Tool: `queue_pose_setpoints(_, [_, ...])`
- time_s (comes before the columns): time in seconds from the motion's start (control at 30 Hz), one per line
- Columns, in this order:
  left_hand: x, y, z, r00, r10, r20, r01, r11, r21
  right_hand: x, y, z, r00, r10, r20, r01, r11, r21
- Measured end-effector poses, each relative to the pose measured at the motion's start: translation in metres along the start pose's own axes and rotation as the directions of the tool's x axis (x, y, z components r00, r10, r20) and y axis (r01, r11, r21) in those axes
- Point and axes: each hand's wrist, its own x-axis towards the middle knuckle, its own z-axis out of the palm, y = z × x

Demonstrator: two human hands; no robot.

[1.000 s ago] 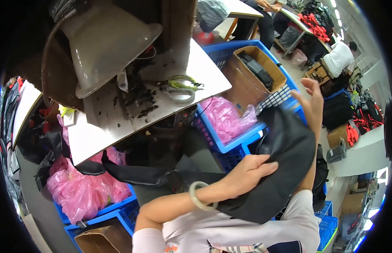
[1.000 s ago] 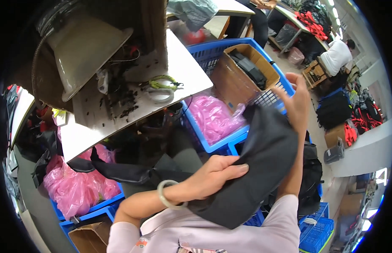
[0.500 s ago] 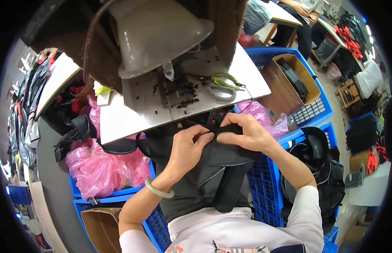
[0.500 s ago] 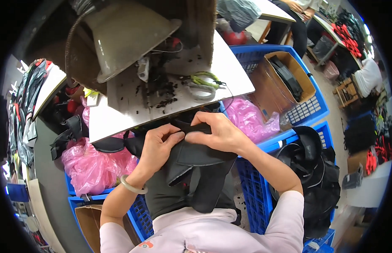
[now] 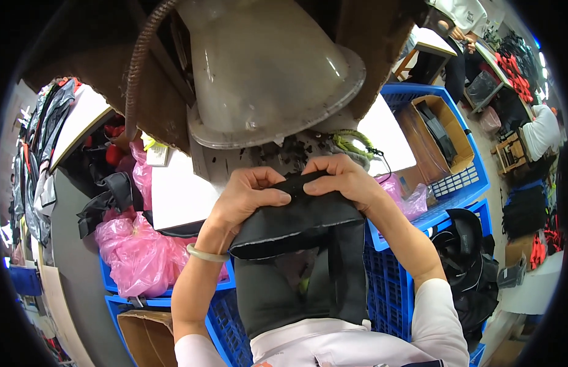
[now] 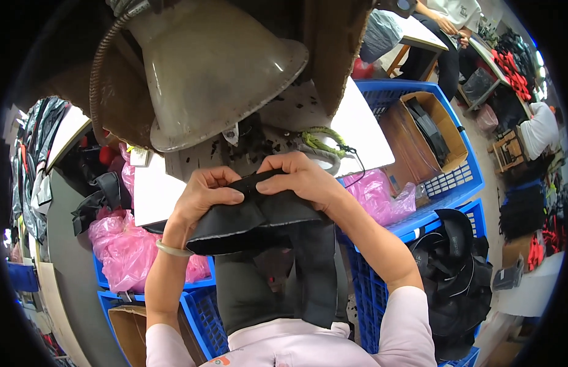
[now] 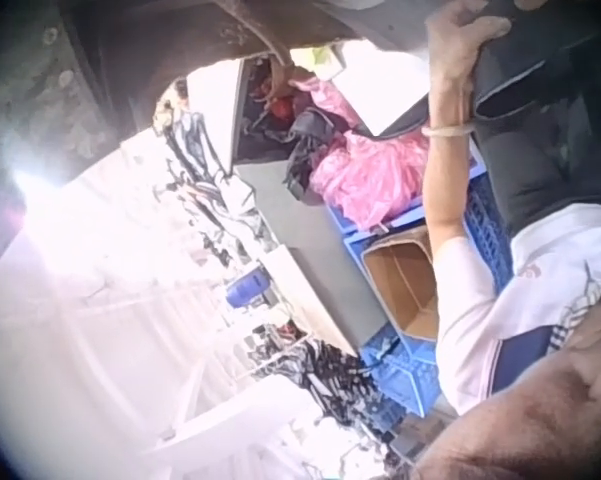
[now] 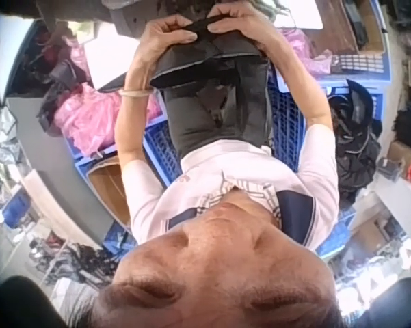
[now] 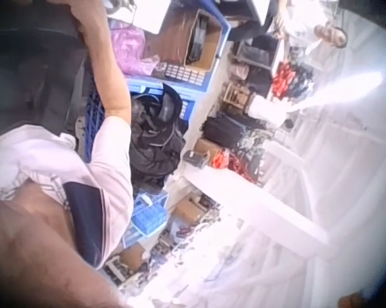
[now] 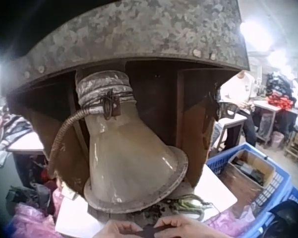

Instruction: Processing and sealing black fabric pieces using a specialized heating machine in a manufacturing environment.

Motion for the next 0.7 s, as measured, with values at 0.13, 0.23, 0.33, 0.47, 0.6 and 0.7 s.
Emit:
queue_pose_setpoints(0.13, [0.017, 0.004, -0.009, 0.998, 0.033, -0.054, -0.036, 0.998, -0.054, 0.025, -0.001, -0.009, 1.0, 0.026, 0.011, -0.027, 0.991, 0.127])
queue_pose_setpoints(0.23, [0.026, 0.006, -0.016, 0.993, 0.05, -0.111, -0.062, 0.992, -0.109, 0.036, -0.009, -0.006, 0.999, 0.018, -0.046, -0.01, 0.985, 0.171])
queue_pose_setpoints(0.33, [0.024, 0.018, -0.007, 0.981, 0.065, -0.184, -0.108, 0.966, -0.235, 0.04, -0.016, -0.006, 0.997, 0.008, -0.079, 0.007, 0.98, 0.199])
queue_pose_setpoints(0.47, [0.024, 0.017, -0.009, 0.979, 0.034, -0.202, -0.097, 0.945, -0.313, 0.039, -0.024, 0.0, 0.993, -0.021, -0.116, 0.048, 0.972, 0.232])
queue_pose_setpoints(0.6, [0.029, 0.012, -0.011, 0.978, 0.048, -0.203, -0.109, 0.948, -0.301, 0.044, -0.019, -0.005, 0.989, -0.054, -0.138, 0.077, 0.982, 0.172])
queue_pose_setpoints(0.7, [0.033, 0.011, -0.011, 0.974, 0.075, -0.212, -0.136, 0.947, -0.292, 0.044, -0.019, -0.007, 0.986, -0.077, -0.148, 0.106, 0.975, 0.195])
